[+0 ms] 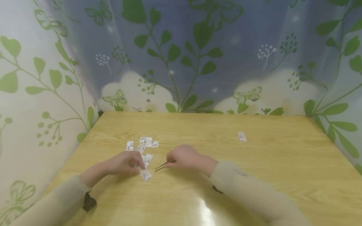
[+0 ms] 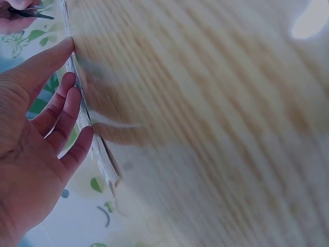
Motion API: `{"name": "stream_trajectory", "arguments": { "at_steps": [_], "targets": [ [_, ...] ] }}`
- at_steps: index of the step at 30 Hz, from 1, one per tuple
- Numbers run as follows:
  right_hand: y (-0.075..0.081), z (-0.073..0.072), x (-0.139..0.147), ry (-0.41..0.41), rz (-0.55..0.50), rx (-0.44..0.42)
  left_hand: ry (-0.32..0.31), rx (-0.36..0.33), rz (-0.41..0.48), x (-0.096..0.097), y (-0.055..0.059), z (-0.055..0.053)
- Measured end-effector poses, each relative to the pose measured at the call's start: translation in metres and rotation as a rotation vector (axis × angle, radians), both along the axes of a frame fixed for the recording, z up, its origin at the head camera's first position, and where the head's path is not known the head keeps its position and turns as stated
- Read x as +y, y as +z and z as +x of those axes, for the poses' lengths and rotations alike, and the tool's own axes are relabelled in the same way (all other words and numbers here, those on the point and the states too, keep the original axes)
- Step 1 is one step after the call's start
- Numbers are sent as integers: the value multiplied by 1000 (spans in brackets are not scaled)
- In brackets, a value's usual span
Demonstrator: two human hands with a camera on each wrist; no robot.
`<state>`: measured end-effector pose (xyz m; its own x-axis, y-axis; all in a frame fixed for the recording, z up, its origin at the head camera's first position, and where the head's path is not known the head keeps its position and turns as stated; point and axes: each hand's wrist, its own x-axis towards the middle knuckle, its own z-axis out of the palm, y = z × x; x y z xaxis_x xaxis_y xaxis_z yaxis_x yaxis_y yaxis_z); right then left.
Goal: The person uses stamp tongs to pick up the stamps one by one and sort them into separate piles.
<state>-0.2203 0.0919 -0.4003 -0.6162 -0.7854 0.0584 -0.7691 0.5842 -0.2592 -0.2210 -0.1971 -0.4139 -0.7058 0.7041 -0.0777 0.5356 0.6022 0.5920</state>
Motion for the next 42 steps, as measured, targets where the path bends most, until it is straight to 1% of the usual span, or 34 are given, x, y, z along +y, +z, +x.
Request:
{"name": "stream_trajectory", "arguments": {
  "at_steps": [5,9,15,18,21,25,31,37,42],
  "targets": [
    [0,1,-10,6,29,-3,-5,-2,3,3,1,0],
    [-1,1,-15,26,23,-18,-7,5,1,3,1,0],
    [2,4,-14,38,16,-49,-2,8,-8,3,1,-1],
    [3,4,-11,48,11,-49,2,8,-12,2,2,-1],
    [2,5,-11,75,-4,-50,6,10,-14,0,1,-1],
    [0,4,-14,101,-15,-40,0,17,-11,0,1,-1],
    [0,4,-21,76,-7,-31,-15,13,2,1,2,0],
    [-2,3,-26,61,2,-26,-9,2,6,2,2,1],
    [-2,2,-28,64,3,-16,-4,2,-1,2,2,1]
  ]
}}
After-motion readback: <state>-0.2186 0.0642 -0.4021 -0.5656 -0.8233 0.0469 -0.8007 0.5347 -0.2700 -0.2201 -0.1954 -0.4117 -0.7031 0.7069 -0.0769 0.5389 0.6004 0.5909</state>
